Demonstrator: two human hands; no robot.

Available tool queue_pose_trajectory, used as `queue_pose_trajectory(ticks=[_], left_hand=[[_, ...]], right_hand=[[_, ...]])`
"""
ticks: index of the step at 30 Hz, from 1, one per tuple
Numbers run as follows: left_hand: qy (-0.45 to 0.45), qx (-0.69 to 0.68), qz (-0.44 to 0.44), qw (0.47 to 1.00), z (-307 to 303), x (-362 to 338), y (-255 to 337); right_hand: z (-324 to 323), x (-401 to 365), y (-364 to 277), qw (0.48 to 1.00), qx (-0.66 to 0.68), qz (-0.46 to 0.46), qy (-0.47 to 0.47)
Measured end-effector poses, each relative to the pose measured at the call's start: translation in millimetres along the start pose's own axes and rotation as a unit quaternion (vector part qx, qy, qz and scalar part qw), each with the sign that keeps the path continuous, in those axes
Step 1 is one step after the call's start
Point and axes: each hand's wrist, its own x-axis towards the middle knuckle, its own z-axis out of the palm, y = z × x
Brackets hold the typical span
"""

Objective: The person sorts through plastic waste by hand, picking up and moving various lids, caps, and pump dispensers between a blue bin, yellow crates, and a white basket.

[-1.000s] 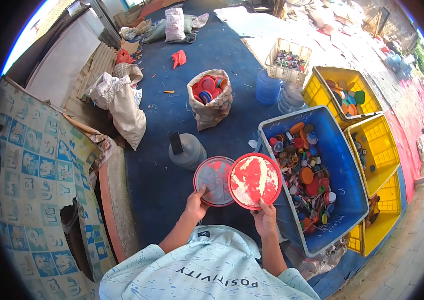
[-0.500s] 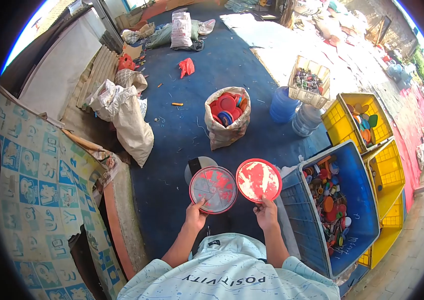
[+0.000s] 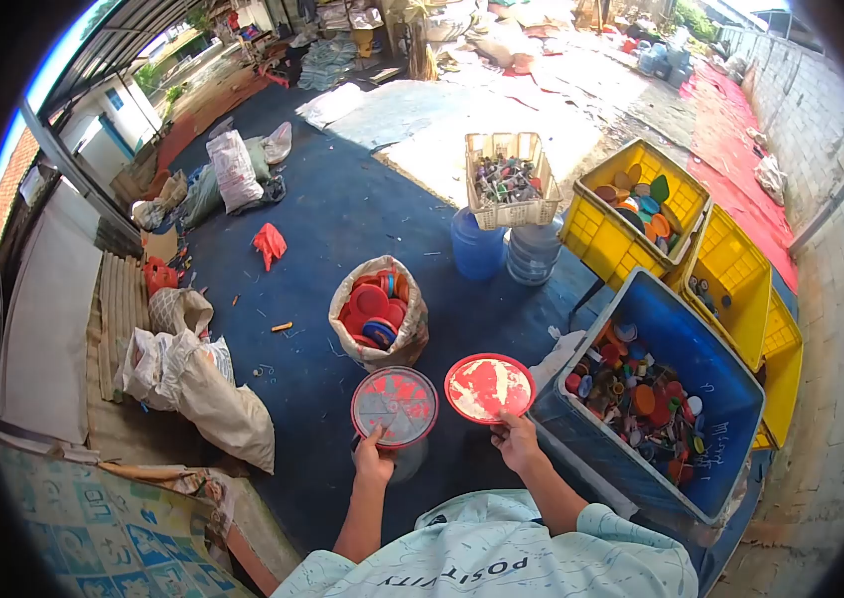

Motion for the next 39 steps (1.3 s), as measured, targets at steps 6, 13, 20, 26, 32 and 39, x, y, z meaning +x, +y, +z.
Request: queue_pose_trajectory(ticks=[6,13,20,26,32,39], left_hand=[[-0.014,-0.031,-0.032,0.999,69,66,-14],[-0.043,0.056,-0.094,0.993,198,151,-2],[-0.168,0.226,-0.136,0.95,352,192,-4],[-0.239,0.256,-0.226,0.909,432,274,-36],[-0.349,0.336,-0.243,0.84,569,313,-19],[-0.423,0.392,-0.226,0.785,702,332,-7]], right_hand=[[36,85,-49,0.999,0.026,0.001,0.024],[58,137,-139,0.992,0.078,-0.094,0.036],[37,160,-170,0.963,0.202,-0.157,0.084],[57,190,-215,0.911,0.285,-0.216,0.204],[109,226,-292,0.871,0.295,-0.303,0.249],[155,251,-352,0.844,0.329,-0.324,0.275]])
